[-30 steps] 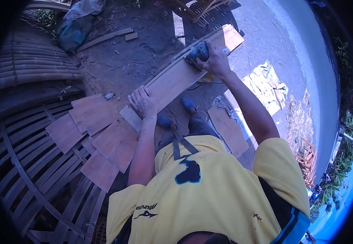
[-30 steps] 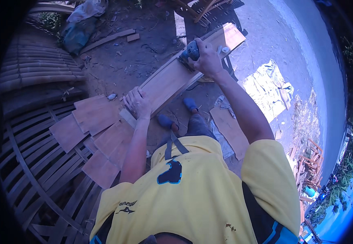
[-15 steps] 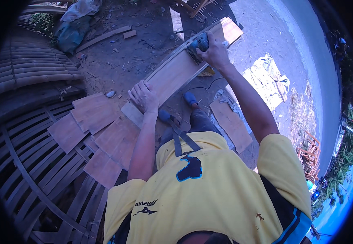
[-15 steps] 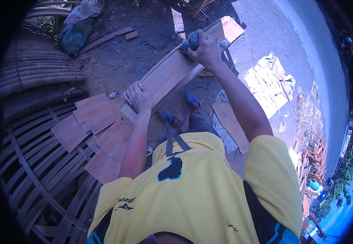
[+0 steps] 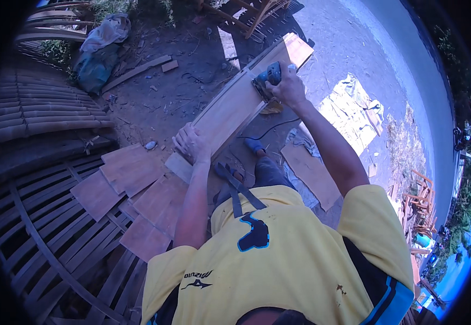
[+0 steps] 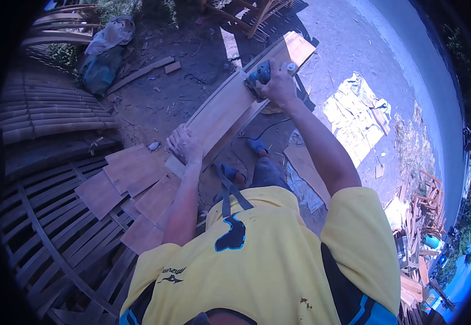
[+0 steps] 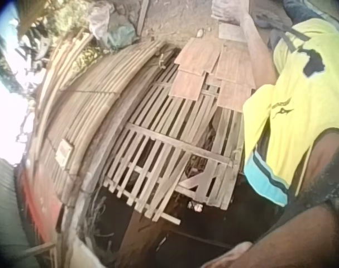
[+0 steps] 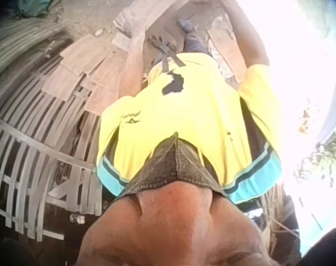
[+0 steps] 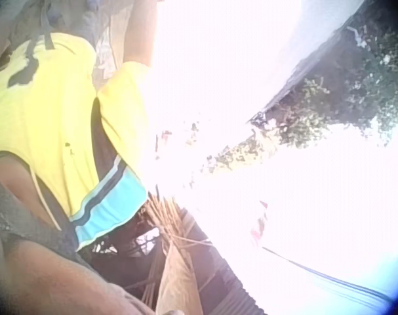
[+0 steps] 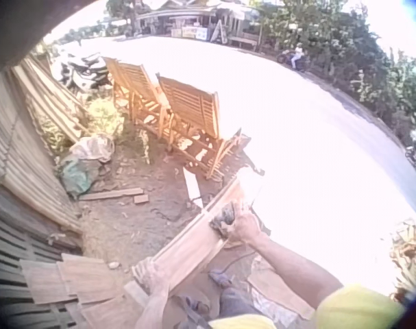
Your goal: The person sands various sides and edges of a wooden box using an electric sander, turning the box by hand.
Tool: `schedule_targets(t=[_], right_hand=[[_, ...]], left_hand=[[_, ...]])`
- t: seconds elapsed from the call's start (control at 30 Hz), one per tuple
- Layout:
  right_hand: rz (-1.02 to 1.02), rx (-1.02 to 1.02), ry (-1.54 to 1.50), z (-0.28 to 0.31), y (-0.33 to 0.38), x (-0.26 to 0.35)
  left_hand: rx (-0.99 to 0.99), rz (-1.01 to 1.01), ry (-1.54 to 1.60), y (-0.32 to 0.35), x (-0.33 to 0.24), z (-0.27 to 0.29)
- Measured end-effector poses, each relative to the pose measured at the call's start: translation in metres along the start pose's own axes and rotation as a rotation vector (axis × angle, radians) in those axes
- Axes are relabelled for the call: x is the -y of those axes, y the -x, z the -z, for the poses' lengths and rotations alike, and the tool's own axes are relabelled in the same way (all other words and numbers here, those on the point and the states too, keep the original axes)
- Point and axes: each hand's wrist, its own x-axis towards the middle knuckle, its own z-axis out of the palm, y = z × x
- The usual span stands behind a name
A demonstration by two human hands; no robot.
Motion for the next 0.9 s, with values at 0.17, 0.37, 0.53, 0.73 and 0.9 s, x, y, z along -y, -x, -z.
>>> schedule_targets(t=[0.17,0.37,0.53,0.73,0.9], right_hand=[[0.050,0.077,-0.054,-0.022,0.054,0.055],[0.345,0.406,-0.025,-0.036,0.143,0.121],[0.244,0.156,-0.031,-0.027,0.091,0.089],[0.035,0.033,0.107,-0.018,-0.004,0.041],[0.291,0.067,0.024,-0.049,0.037,0.093]], left_hand=[[0.027,0.004,0.033,-0.002,0.007,0.002],[0.088,-0.032,0.116,-0.014,0.045,0.023],[0.079,0.140,0.573,0.007,0.112,0.015],[0.371,0.408,0.887,0.012,0.100,0.010],[0.330,0.346,0.898,0.014,0.115,-0.004]])
